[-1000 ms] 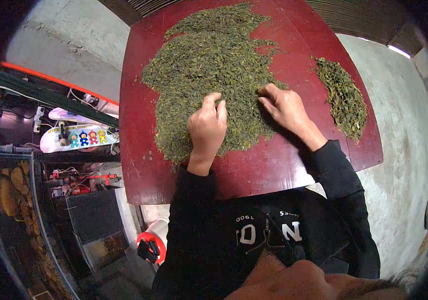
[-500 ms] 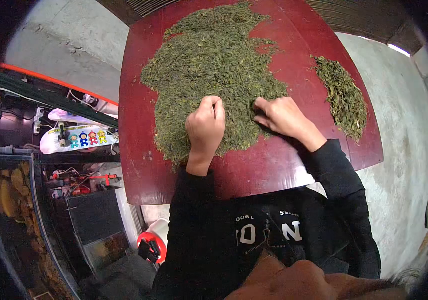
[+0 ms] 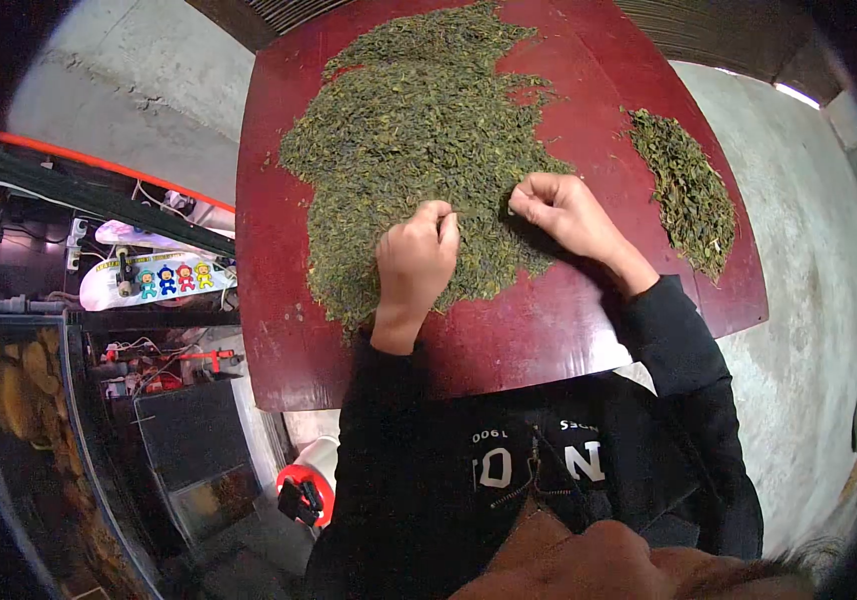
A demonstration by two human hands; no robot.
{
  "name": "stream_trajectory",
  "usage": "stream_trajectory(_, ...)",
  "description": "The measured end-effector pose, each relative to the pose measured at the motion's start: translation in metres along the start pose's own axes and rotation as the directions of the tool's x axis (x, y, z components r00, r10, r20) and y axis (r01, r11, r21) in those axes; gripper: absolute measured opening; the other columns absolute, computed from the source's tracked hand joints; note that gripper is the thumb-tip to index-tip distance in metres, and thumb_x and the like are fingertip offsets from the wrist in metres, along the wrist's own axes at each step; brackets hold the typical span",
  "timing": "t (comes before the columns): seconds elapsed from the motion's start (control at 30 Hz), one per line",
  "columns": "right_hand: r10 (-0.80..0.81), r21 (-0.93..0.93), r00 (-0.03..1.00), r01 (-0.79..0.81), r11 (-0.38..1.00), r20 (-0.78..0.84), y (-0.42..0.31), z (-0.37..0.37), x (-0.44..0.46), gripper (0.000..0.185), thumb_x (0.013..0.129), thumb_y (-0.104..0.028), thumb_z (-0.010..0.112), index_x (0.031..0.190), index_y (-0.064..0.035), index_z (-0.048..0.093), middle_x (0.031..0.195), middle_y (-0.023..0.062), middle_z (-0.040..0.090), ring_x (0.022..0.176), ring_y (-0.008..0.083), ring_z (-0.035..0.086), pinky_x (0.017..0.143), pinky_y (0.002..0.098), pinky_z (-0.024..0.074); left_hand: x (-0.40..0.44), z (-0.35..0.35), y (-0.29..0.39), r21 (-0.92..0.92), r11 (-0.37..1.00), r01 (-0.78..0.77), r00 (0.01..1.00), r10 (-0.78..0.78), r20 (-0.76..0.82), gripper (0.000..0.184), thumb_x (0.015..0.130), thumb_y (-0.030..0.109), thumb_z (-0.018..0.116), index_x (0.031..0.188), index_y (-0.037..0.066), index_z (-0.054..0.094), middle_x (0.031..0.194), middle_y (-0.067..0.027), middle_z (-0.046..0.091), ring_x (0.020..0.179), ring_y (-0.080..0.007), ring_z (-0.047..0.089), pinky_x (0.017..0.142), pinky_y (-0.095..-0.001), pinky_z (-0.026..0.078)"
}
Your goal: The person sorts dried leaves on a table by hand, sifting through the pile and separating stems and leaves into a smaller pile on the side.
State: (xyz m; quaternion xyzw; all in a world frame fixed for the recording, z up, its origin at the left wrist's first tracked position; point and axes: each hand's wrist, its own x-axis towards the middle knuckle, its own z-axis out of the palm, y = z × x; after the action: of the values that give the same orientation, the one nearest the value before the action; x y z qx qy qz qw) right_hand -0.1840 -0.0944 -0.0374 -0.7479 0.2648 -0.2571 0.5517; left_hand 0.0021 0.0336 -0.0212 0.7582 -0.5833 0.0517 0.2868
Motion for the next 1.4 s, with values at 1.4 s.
stream_trajectory(1.4, -0.256, -0.647, 0.967, 0.207, 0.734, 0.020, -0.011, 0.002, -0.007, 0.018, 0.086, -0.012, 0.063, 0.101, -0.0062, 0.071, 0.079, 0.0117, 0.072, 0.058, 0.0306, 0.063, 0.053, 0.0375, 0.0484, 0.003, -0.017, -0.010, -0.082, 0.995, 0.050, 0.942, -0.019, 0.335, 0.010, 0.082, 0.014, 0.063, 0.079, 0.005, 0.066, 0.065, -0.0111, 0.066, 0.054, -0.0343, 0.059, 0.055, -0.0421, 0.046)
